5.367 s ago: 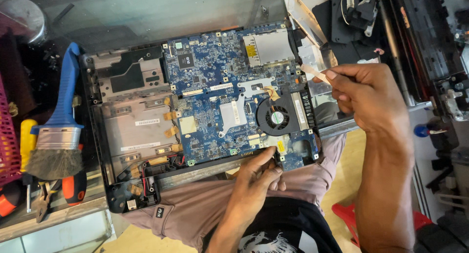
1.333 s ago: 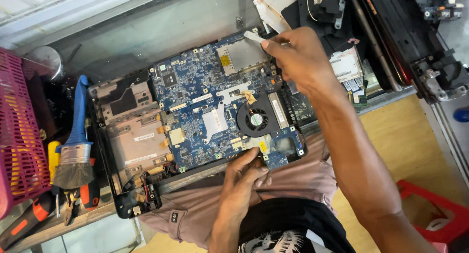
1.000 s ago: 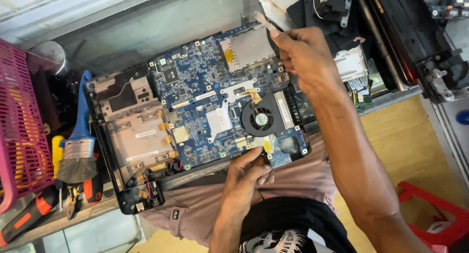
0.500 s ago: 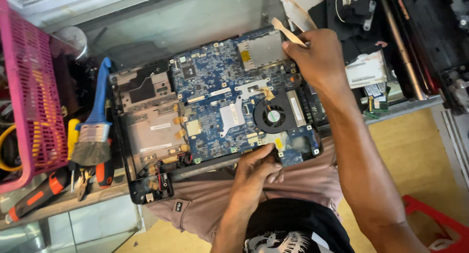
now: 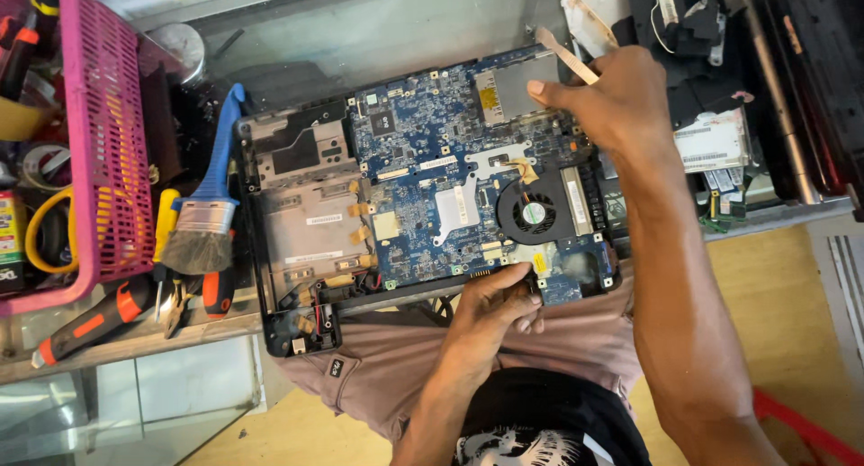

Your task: The person works on a disassembled laptop motherboard, using a small white tool to pry and remove components. They manipulate wires and connectors on the board, then flip the motherboard over to continue working on the other side.

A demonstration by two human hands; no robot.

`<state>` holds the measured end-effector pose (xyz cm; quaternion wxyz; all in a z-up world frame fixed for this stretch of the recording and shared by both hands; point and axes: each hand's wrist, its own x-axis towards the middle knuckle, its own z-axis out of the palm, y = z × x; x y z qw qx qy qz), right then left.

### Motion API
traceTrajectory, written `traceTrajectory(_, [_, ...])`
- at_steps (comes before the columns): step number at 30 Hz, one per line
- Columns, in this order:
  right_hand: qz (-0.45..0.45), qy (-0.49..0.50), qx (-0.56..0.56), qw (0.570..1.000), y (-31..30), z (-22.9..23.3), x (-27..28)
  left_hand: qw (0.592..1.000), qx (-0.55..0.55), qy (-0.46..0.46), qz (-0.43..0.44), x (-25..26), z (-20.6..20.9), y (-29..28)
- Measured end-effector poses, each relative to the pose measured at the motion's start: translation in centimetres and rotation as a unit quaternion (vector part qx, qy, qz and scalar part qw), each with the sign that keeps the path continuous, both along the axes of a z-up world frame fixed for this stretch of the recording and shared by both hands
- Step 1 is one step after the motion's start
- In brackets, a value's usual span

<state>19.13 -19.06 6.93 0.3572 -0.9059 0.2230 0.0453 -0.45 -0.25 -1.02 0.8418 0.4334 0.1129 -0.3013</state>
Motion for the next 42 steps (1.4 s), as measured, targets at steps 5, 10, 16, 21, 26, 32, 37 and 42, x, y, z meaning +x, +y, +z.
traceTrajectory(5, [0.005, -0.012, 0.003, 1.000, -0.4, -0.5, 0.1, 1.000, -0.025, 0.009, 0.004, -0.1, -0.3, -0.1])
traceTrajectory(10, [0.059, -0.054, 0.017, 0.997, -0.7, -0.9, -0.2, 1.000, -0.013, 0.017, 0.006, -0.1, -0.1, -0.1])
traceTrajectory(16, [0.072, -0.060, 0.000, 0.996, -0.9, -0.2, -0.9, 1.000, -0.014, 0.020, 0.016, 0.0, 0.0, -0.3])
traceTrajectory(21, [0.137, -0.023, -0.136, 0.981, -2.2, -2.9, 0.8, 0.998, -0.047, -0.011, 0.030, -0.2, -0.4, -0.4])
traceTrajectory(26, [0.119, -0.037, -0.117, 0.985, -0.2, -0.2, -1.3, 0.998, -0.019, -0.042, 0.031, -0.2, -0.2, -0.8])
traceTrajectory(32, [0.152, -0.224, -0.126, 0.954, -1.5, 3.0, -6.9, 0.998, -0.002, -0.031, 0.055, -0.7, -1.4, -1.1])
traceTrajectory(37, [0.127, -0.057, -0.049, 0.989, -3.1, 5.2, -14.5, 0.998, -0.029, -0.014, 0.058, -0.3, -0.4, -1.0])
traceTrajectory(42, [0.084, -0.055, -0.076, 0.992, -4.4, -0.2, -21.1, 0.997, -0.042, -0.027, 0.053, -0.3, -0.3, -0.9])
